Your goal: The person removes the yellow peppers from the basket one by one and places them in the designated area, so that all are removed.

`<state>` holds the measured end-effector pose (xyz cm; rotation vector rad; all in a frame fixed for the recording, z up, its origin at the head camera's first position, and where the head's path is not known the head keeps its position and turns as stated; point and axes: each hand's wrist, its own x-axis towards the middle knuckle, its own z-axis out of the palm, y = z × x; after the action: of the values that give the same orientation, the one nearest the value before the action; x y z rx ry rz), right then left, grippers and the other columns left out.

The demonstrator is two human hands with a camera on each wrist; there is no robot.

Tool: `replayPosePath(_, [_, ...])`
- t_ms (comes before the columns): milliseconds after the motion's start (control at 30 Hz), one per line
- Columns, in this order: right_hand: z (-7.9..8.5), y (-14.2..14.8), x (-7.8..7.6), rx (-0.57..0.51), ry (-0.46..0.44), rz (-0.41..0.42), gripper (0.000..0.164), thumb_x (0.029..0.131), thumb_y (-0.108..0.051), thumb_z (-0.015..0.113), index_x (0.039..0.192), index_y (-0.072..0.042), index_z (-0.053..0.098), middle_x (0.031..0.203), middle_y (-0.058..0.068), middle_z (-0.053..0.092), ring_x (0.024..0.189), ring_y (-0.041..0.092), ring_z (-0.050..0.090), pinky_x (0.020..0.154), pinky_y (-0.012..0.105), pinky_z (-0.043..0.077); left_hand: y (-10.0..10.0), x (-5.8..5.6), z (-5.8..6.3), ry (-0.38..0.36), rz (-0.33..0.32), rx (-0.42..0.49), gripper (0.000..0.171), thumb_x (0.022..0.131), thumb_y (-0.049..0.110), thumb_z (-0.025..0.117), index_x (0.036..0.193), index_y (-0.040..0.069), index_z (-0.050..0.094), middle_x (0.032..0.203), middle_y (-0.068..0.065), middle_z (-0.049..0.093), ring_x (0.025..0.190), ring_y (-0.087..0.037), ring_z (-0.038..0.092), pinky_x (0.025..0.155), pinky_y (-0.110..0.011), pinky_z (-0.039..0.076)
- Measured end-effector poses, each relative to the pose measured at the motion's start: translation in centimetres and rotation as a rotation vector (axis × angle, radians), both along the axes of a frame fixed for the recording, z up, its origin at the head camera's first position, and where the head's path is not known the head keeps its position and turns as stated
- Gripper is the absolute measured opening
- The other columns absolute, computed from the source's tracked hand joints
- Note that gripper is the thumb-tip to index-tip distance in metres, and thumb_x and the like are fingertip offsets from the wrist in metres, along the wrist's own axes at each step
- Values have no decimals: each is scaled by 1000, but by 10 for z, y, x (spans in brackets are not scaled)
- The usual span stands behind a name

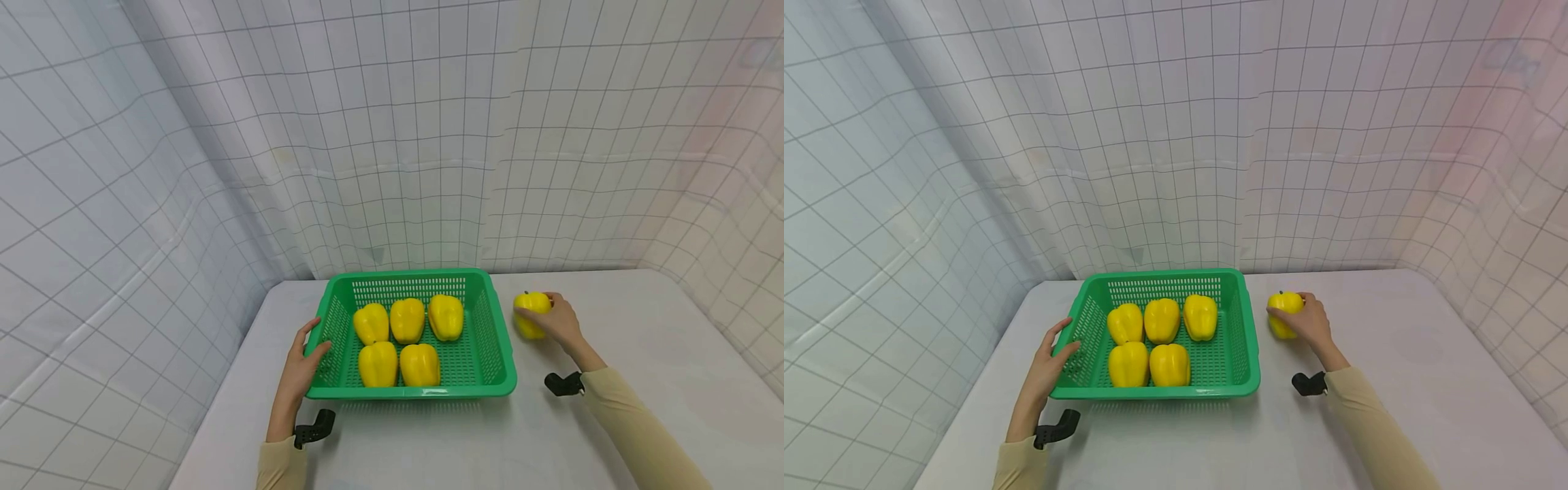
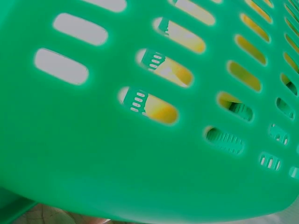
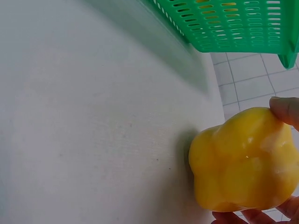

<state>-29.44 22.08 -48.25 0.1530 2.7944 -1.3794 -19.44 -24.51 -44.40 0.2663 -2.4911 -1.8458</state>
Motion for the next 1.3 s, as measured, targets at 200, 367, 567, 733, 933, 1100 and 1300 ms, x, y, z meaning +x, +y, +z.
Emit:
replayPosePath(200, [-6, 0, 0, 18, -14, 9, 95, 85, -54, 62, 140, 13, 25, 129, 34, 38, 111, 43, 43, 90, 53, 40, 9, 11, 19, 12, -6, -19, 56, 98, 16, 54, 148, 12, 29, 127, -28, 47, 97, -37, 55, 72, -40, 48])
replayPosePath(367, [-7, 0, -1, 28, -16, 14, 96, 85, -56, 60, 141, 13, 24, 130, 35, 37, 112, 44, 42, 91, 54, 39, 9, 13, 21, 24, -13, -22, 56, 98, 15, 53, 148, 10, 28, 126, -30, 47, 95, -36, 55, 71, -40, 48])
replayPosePath(567, [-9, -2, -2, 34, -24, 15, 96, 87, -56, 58, 142, 13, 22, 130, 36, 36, 112, 44, 42, 91, 54, 38, 7, 9, 15, 5, -2, -12, 55, 98, 17, 54, 148, 14, 30, 127, -28, 47, 97, -37, 54, 73, -41, 48])
replayPosePath(733, [-10, -3, -3, 35, -18, 10, 96, 88, -57, 56, 143, 13, 18, 133, 36, 33, 116, 45, 40, 94, 56, 35, -3, -2, -4, 2, 0, -1, 57, 98, 21, 55, 148, 19, 30, 129, -26, 47, 96, -33, 55, 72, -39, 48])
replayPosePath(933, [-11, -4, -3, 34, -20, 10, 99, 88, -58, 55, 144, 12, 15, 136, 38, 29, 119, 47, 37, 95, 58, 33, -6, -5, -14, 15, 7, -14, 58, 97, 25, 56, 149, 23, 29, 131, -24, 46, 96, -32, 55, 71, -38, 48])
replayPosePath(1100, [-10, -5, -2, 55, 6, 0, 98, 87, -57, 56, 144, 11, 15, 136, 39, 25, 120, 48, 34, 96, 59, 32, -5, -4, -14, 22, 1, -19, 58, 98, 25, 56, 149, 22, 29, 132, -24, 45, 97, -32, 55, 72, -38, 48])
replayPosePath(1300, [-4, -8, 0, 74, 157, -48, 92, 87, -55, 59, 143, 9, 24, 134, 35, 30, 120, 48, 32, 95, 60, 29, -5, -3, -13, 30, 3, -32, 56, 98, 24, 55, 148, 23, 30, 130, -24, 47, 96, -32, 55, 72, -38, 48])
